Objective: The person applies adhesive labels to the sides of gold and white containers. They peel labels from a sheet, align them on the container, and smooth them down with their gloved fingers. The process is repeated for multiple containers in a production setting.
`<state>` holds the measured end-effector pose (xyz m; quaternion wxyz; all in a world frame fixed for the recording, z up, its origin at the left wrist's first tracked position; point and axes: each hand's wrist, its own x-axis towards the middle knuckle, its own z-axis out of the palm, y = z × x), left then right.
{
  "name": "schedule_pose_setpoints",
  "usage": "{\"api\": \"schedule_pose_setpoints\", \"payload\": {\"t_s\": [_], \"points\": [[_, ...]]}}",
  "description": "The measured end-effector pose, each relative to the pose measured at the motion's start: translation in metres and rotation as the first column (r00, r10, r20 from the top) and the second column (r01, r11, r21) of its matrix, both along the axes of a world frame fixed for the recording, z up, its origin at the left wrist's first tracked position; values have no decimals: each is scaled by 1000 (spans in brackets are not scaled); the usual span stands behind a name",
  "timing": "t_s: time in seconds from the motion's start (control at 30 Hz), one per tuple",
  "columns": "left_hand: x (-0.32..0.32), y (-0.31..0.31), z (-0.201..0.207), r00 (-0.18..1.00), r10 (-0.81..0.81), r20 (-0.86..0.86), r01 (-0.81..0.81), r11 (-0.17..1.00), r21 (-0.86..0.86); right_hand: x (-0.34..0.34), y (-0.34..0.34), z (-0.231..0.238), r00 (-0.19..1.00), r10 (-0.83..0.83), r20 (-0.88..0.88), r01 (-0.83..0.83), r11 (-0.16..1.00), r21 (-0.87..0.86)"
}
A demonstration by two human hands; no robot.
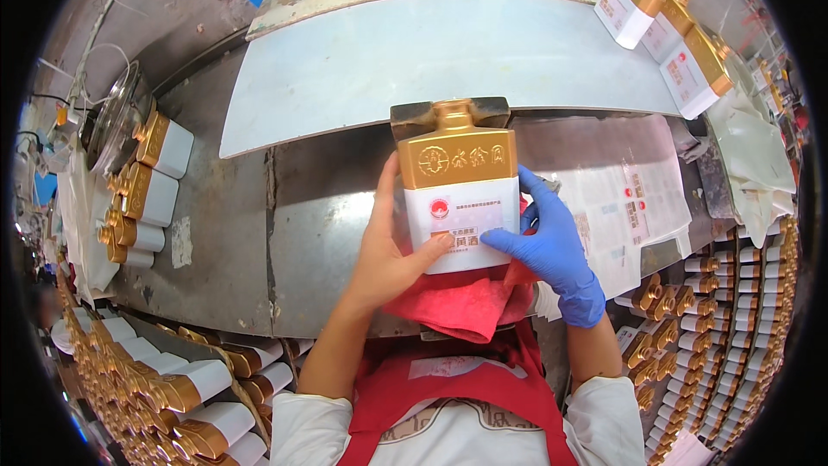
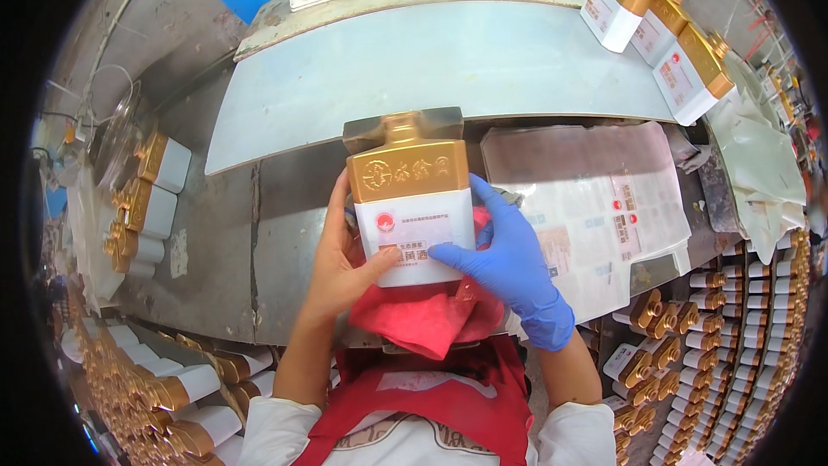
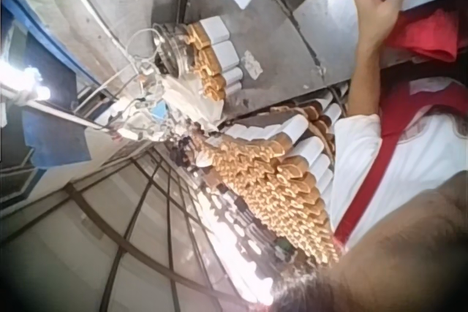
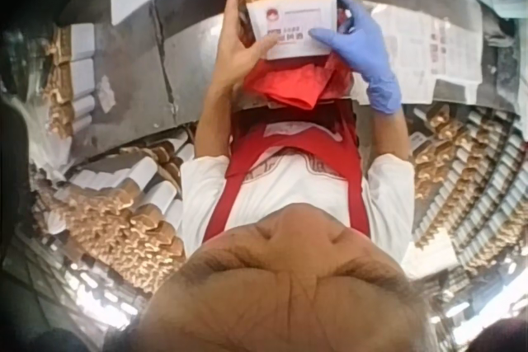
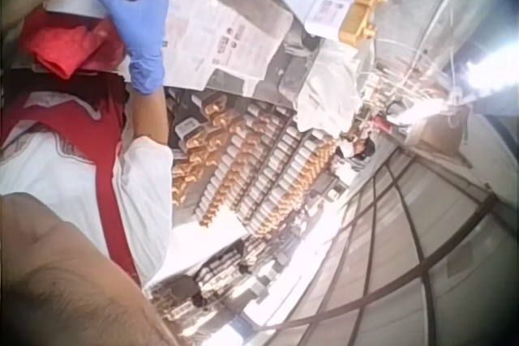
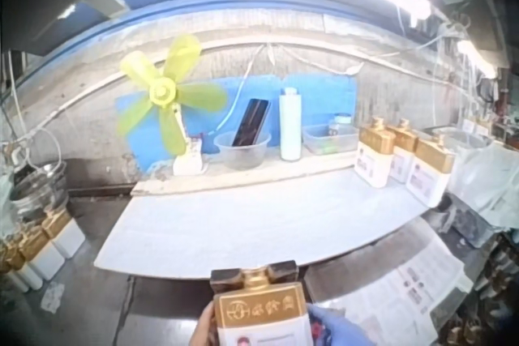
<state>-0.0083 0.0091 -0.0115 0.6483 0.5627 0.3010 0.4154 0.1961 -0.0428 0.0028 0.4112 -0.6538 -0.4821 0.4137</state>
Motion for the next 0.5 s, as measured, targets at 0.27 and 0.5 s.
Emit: {"api": "schedule_pose_setpoints", "payload": {"t_s": [0.27, 0.5], "points": [[-3, 1, -5, 1000, -10, 27, 9, 999, 47, -1, 0, 2, 998, 27, 53, -27, 1000, -11], [4, 0, 5, 995, 16, 102, -9, 997, -75, -3, 2, 6, 999, 15, 40, -13, 999, -35]]}}
